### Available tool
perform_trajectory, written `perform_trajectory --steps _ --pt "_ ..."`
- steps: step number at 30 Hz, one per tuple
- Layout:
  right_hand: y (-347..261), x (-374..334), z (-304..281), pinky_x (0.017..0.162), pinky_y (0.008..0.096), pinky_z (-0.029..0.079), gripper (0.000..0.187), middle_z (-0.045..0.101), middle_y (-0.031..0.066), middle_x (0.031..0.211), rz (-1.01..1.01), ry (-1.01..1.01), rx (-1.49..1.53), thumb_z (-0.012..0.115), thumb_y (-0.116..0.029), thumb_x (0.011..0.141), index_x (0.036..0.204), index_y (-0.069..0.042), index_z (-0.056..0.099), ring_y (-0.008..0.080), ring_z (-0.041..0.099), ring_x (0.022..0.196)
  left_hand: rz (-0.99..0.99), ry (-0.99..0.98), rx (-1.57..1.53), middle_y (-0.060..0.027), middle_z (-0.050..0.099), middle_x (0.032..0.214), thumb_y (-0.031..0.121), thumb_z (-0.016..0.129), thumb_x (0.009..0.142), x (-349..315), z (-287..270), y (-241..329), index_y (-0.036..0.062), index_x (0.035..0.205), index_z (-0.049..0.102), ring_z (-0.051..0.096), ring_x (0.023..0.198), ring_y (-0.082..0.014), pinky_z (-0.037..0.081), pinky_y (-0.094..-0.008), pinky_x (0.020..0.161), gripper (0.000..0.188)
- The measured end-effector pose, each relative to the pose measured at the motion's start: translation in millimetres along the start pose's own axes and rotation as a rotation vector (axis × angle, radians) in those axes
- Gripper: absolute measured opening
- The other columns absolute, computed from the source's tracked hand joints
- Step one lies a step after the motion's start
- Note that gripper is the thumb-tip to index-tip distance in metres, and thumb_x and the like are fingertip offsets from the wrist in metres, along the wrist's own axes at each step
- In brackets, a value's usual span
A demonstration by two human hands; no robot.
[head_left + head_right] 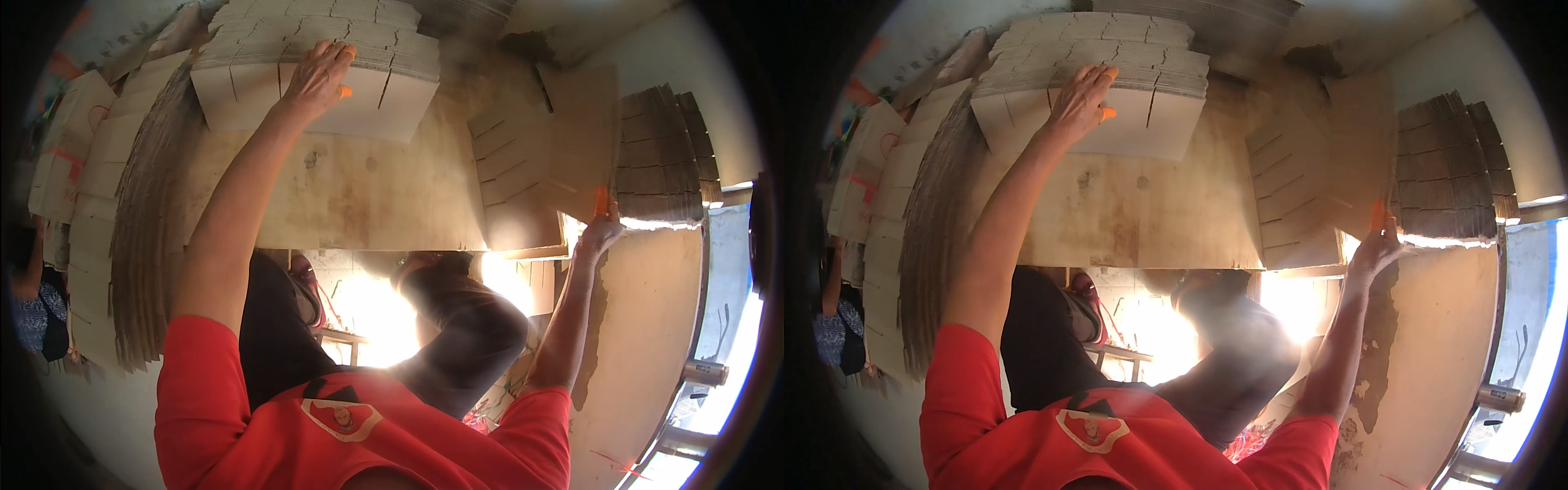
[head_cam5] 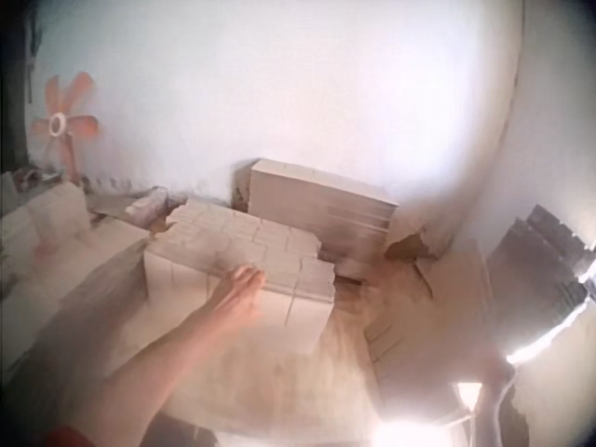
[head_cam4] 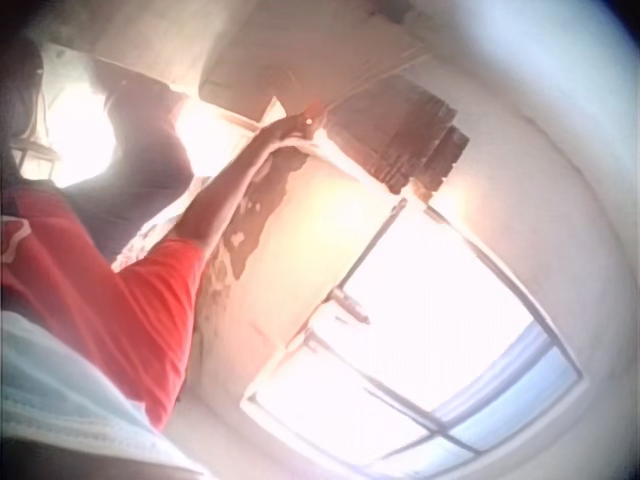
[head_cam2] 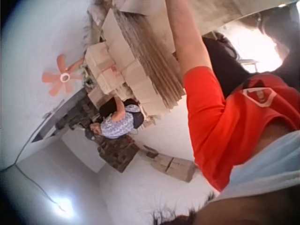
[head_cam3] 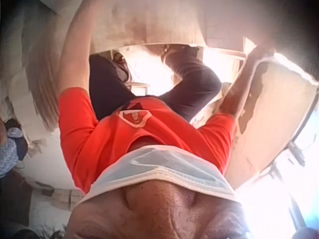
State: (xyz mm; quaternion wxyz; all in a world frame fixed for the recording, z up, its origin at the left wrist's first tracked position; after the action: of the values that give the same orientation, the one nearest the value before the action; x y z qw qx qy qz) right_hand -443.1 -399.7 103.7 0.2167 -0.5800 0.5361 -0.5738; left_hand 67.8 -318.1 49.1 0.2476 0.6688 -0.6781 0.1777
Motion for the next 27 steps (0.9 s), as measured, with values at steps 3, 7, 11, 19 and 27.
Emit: perform_trajectory --steps 3,7,11,19,27 --pt "-38 -16 10 0.081 0.0246 0.048 0.021 0.065 0.0035 0.093 0.043 0.073 0.116 0.060 -0.017 0.091 0.100 0.001 0.067 0.0096 0.059 0.086 0.024 -0.019 0.061 -0.0062 0.055 0.104 0.004 0.072 0.069 7 23 2 0.0049 0.103 0.054 0.051 0.101 -0.0237 0.045 -0.0373 0.089 0.039" --pt "-78 -45 56 0.085 0.0270 0.050 0.022 0.063 0.0101 0.100 -0.050 -0.179 0.313 0.056 -0.005 0.087 0.107 0.007 0.058 0.0148 0.060 0.093 0.024 -0.069 0.103 -0.0070 0.056 0.095 -0.002 0.065 0.072 16 40 5 0.0052 0.092 0.058 0.052 0.095 -0.0225 0.046 -0.0367 0.086 0.022" --pt "-91 -70 93 0.086 0.0278 0.050 0.028 0.062 0.0130 0.104 -0.076 -0.270 0.452 0.058 0.007 0.083 0.111 0.007 0.053 0.0171 0.059 0.098 0.092 -0.025 0.030 -0.0067 0.058 0.085 -0.002 0.063 0.070 15 32 3 0.0042 0.085 0.058 0.054 0.087 -0.0235 0.046 -0.0357 0.079 0.017" --pt "-135 -117 142 0.078 0.0234 0.051 0.038 0.066 0.0069 0.105 -0.357 -0.175 0.163 0.065 -0.001 0.085 0.121 -0.003 0.054 0.0107 0.063 0.089 0.244 0.023 -0.223 -0.0081 0.060 0.072 -0.005 0.064 0.066 -9 -6 51 0.0040 0.080 0.057 0.060 0.070 -0.0250 0.048 -0.0365 0.060 0.018" --pt "-138 -130 151 0.073 0.0233 0.053 0.041 0.067 0.0084 0.104 -0.548 -0.149 -0.036 0.067 -0.005 0.084 0.122 -0.006 0.054 0.0124 0.065 0.085 0.268 0.006 -0.287 -0.0063 0.059 0.067 -0.003 0.061 0.064 -31 -13 103 0.0060 0.076 0.058 0.059 0.070 -0.0235 0.050 -0.0354 0.055 0.015"
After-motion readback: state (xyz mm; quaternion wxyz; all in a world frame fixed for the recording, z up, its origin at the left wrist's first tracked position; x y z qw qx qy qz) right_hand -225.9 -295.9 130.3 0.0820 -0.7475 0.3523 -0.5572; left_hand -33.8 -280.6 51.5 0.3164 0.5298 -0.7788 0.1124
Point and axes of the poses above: each hand's wrist, its own x-axis towards the middle knuckle, its own z-axis out of the palm, y = z × x, the point moved 9 cm from there along x, towards the middle knuckle
